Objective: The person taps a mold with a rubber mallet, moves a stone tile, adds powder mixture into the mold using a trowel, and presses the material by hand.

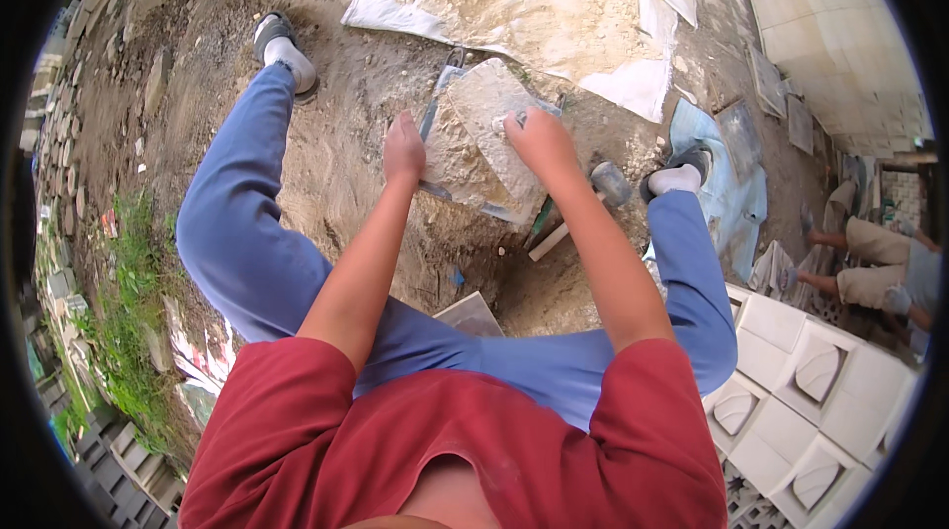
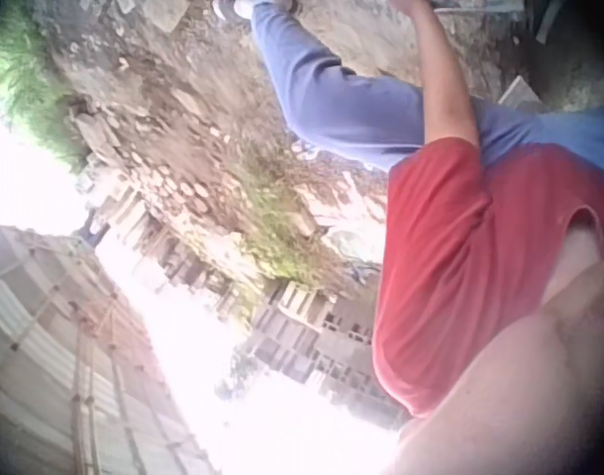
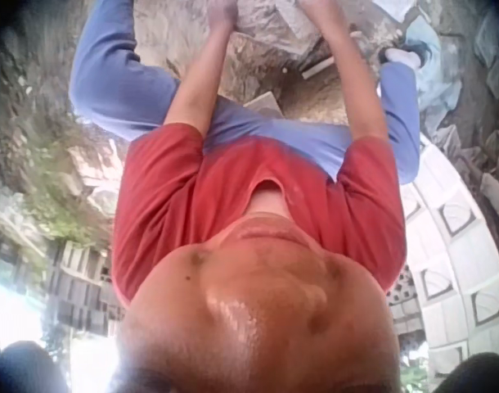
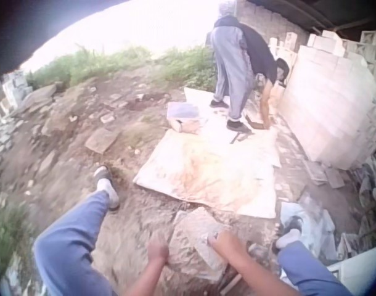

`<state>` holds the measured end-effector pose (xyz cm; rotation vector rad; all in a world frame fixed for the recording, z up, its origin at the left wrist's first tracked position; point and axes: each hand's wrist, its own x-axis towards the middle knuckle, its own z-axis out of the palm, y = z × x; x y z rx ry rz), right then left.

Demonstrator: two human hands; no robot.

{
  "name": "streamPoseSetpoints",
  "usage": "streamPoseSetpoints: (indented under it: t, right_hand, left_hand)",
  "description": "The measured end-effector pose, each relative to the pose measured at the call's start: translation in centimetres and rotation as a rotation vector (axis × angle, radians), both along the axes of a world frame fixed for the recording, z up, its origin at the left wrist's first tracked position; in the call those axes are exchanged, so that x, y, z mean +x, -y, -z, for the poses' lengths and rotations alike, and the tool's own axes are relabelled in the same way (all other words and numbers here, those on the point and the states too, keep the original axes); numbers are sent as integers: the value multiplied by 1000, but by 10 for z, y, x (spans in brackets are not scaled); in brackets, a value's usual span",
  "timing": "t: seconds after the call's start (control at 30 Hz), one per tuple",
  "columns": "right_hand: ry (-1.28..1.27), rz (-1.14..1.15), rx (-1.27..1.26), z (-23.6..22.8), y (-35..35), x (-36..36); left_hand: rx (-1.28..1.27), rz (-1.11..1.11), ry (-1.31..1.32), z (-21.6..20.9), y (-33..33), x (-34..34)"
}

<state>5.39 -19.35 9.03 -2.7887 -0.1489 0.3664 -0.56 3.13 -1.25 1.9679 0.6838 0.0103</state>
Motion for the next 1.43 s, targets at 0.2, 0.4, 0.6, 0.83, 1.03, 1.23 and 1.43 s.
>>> streamPoseSetpoints:
  t: [0.2,0.4,0.6,0.83,1.03,1.23,1.43]
  right_hand:
    - [26,-83,9,4,-27,10]
    - [19,-95,-40,4,-26,11]
    - [27,-101,-12,4,-26,1]
    - [-20,-70,-7,-9,-44,-10]
    - [28,-64,-78,-19,-43,-9]
    - [-50,-135,-171,-16,-38,0]
    - [-119,-196,-241,-6,-37,6]
  left_hand:
    - [26,-177,44,7,-18,-7]
    - [-47,-219,86,4,-11,-7]
    - [-27,-212,107,2,-4,-4]
    - [0,-249,111,6,-9,-6]
    - [-2,-263,65,2,-8,-6]
    - [-14,-272,-8,-1,-7,-6]
    - [-12,-212,-28,2,-11,-4]
